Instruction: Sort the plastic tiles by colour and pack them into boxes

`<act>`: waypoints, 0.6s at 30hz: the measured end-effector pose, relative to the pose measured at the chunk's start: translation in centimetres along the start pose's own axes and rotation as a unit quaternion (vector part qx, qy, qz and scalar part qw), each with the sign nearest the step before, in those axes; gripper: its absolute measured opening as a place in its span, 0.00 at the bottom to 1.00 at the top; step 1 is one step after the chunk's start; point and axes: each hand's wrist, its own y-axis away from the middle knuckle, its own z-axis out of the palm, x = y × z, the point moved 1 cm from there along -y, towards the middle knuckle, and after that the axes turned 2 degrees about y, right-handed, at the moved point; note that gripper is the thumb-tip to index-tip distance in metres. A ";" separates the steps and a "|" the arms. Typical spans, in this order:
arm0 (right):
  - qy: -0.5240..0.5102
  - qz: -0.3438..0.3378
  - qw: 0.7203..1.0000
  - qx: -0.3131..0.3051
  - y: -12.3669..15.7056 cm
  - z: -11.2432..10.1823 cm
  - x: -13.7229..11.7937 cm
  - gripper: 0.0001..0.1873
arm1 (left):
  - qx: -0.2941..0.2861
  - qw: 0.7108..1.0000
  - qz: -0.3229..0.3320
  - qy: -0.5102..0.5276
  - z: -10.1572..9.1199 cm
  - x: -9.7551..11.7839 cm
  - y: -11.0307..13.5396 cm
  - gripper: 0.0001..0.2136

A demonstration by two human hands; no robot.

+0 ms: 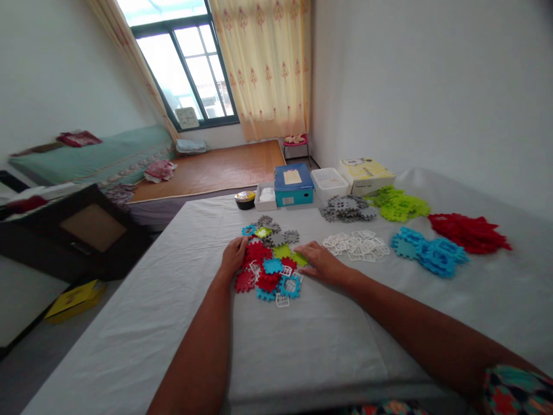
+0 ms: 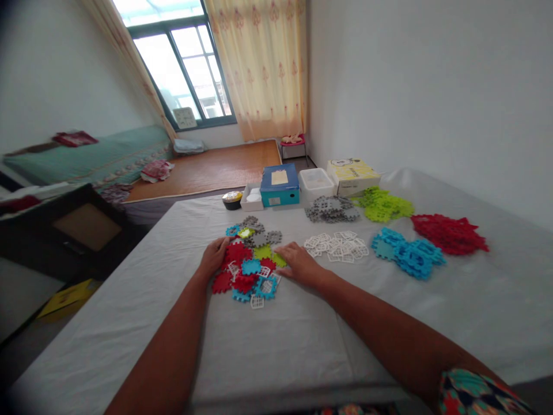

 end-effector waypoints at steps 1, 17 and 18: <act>0.006 -0.001 1.000 0.003 0.0 -0.1 0.1 0.25 | 0.000 1.000 0.000 0.001 0.0 0.0 0.0 0.21; 0.032 0.123 0.979 0.159 -0.2 -3.7 4.6 0.13 | -0.001 1.000 0.005 0.011 0.2 -0.8 -0.3 0.23; 0.018 0.137 0.974 0.178 -0.1 -4.4 5.5 0.13 | -0.002 1.000 0.004 0.010 0.2 -0.8 -0.3 0.23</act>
